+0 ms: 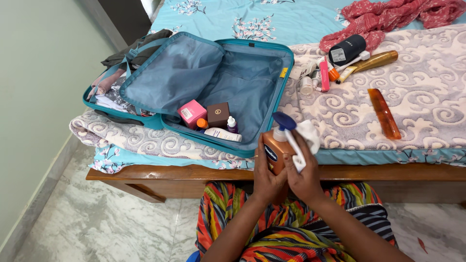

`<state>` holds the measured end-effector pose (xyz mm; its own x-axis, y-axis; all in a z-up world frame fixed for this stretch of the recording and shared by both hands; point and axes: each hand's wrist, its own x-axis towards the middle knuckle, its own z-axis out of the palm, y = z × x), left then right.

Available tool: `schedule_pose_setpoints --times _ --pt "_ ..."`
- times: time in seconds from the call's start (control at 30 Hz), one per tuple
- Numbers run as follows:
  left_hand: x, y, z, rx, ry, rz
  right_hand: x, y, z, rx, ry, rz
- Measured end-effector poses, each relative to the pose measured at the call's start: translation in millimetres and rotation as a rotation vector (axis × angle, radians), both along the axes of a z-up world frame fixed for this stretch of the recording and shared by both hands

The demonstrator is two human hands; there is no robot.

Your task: The person wipes down various toiletries, including a brown box, lotion bottles, and small containers, with a white cloth before placing some of them into a blue suitcase.

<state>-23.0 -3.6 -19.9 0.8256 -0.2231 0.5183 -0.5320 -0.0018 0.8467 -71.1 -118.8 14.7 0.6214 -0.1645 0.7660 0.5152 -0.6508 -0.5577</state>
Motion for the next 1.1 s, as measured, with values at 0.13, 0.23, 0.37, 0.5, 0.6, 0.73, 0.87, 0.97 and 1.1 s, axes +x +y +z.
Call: schedule_pose_setpoints --times 0.13,0.23,0.37,0.5,0.6,0.73,0.87,0.97,1.1 --pt "3.5 7.7 -2.3 -0.001 -0.121 -0.105 12.9 -25.4 -16.3 0.552 0.568 0.187" --pt "4.7 10.2 -6.6 0.017 -0.095 -0.234 24.7 -48.2 -19.1 0.654 0.538 0.342" --pt "5.9 13.9 -7.1 0.000 0.040 -0.366 38.3 -63.4 -5.1 0.741 0.519 0.534" --pt "5.5 13.7 -2.5 0.012 0.035 -0.302 34.5 -52.1 2.8 0.656 0.519 0.428" --pt "3.0 11.7 5.9 0.097 -0.090 -0.115 33.0 -36.5 2.3 0.357 0.382 0.052" --pt "2.7 9.8 12.3 0.153 -0.079 -0.042 22.7 -27.6 9.0 0.244 0.284 -0.137" --pt "6.6 8.3 7.5 0.141 -0.009 -0.014 9.4 -11.0 18.8 0.192 0.233 -0.126" --pt "10.4 7.4 3.1 0.150 0.055 0.010 6.6 -6.6 24.6 -0.106 0.032 -0.082" --pt "16.6 12.3 -0.5 0.045 0.116 0.011 19.2 -21.2 -20.0 -0.174 -0.079 0.088"
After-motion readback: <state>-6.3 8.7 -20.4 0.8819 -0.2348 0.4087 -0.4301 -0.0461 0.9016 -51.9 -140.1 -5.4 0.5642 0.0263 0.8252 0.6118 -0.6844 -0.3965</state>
